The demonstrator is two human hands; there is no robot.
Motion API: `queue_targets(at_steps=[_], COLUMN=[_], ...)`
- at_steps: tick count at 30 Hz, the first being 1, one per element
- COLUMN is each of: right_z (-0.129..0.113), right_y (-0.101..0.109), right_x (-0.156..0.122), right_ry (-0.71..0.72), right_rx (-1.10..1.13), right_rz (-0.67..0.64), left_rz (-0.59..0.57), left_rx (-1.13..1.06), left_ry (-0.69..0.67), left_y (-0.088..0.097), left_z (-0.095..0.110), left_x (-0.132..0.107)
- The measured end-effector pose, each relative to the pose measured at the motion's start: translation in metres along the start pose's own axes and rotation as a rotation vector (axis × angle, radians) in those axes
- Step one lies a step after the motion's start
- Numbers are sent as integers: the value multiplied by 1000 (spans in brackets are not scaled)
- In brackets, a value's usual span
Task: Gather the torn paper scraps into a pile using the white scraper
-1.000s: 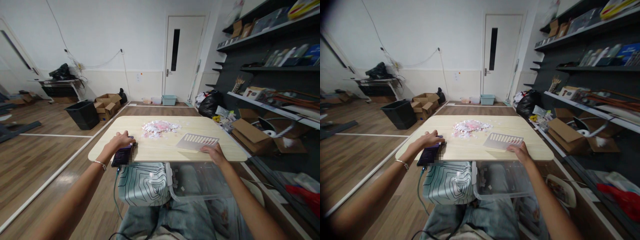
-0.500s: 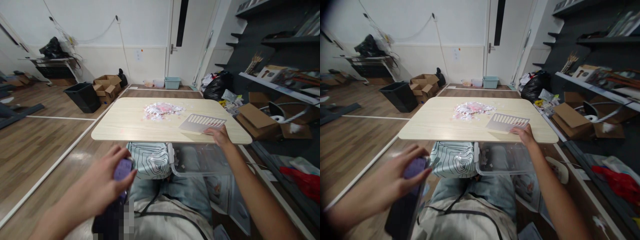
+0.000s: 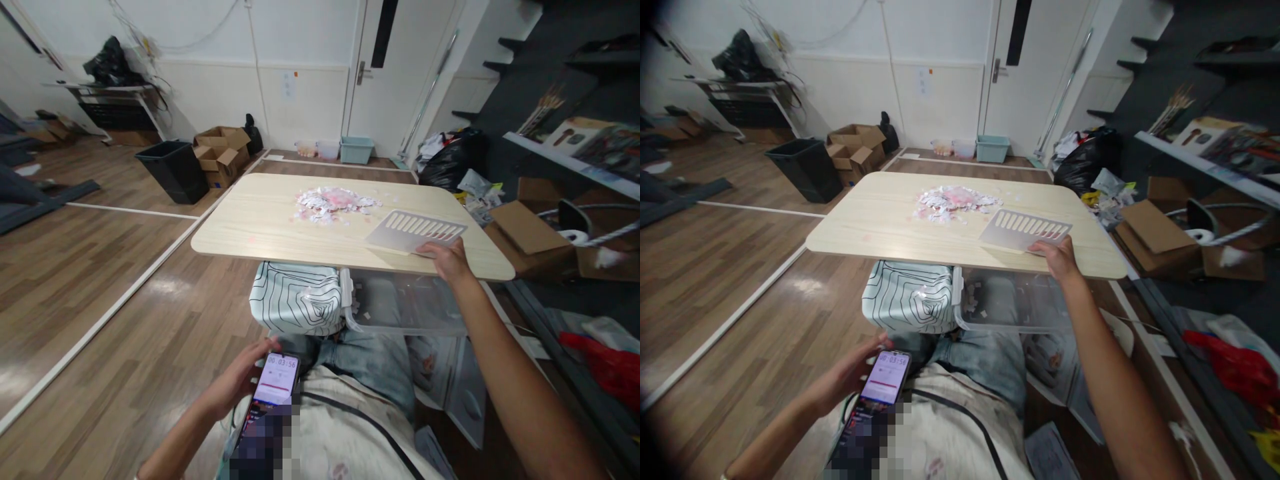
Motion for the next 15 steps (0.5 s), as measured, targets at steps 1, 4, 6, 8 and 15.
queue_targets(at_steps=[1, 4, 6, 8, 15], right_z=[0, -1, -1, -2, -3], right_y=[0, -1, -2, -2, -2], right_x=[0, 1, 1, 1, -3], right_ry=[0, 8, 15, 18, -13], right_rx=[1, 6, 10, 12, -6], right_rz=[4, 12, 12, 11, 14], left_rz=[-28, -7, 69, 173, 484], left_rx=[-121, -337, -442, -525, -633], left_ry=[55, 154, 125, 56, -16], left_y=[1, 1, -3, -8, -17], left_z=[-13, -43, -50, -46, -16], left_x=[2, 7, 10, 13, 28])
Point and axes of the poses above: each hand's wrist, its own x-axis towards the middle knuckle, its own y-axis out of the back of the hand, z = x × y, the point moved 6 cm from there along x, towards the middle knuckle, and after that the axes turned 14 degrees about x, right-handed, at the moved point
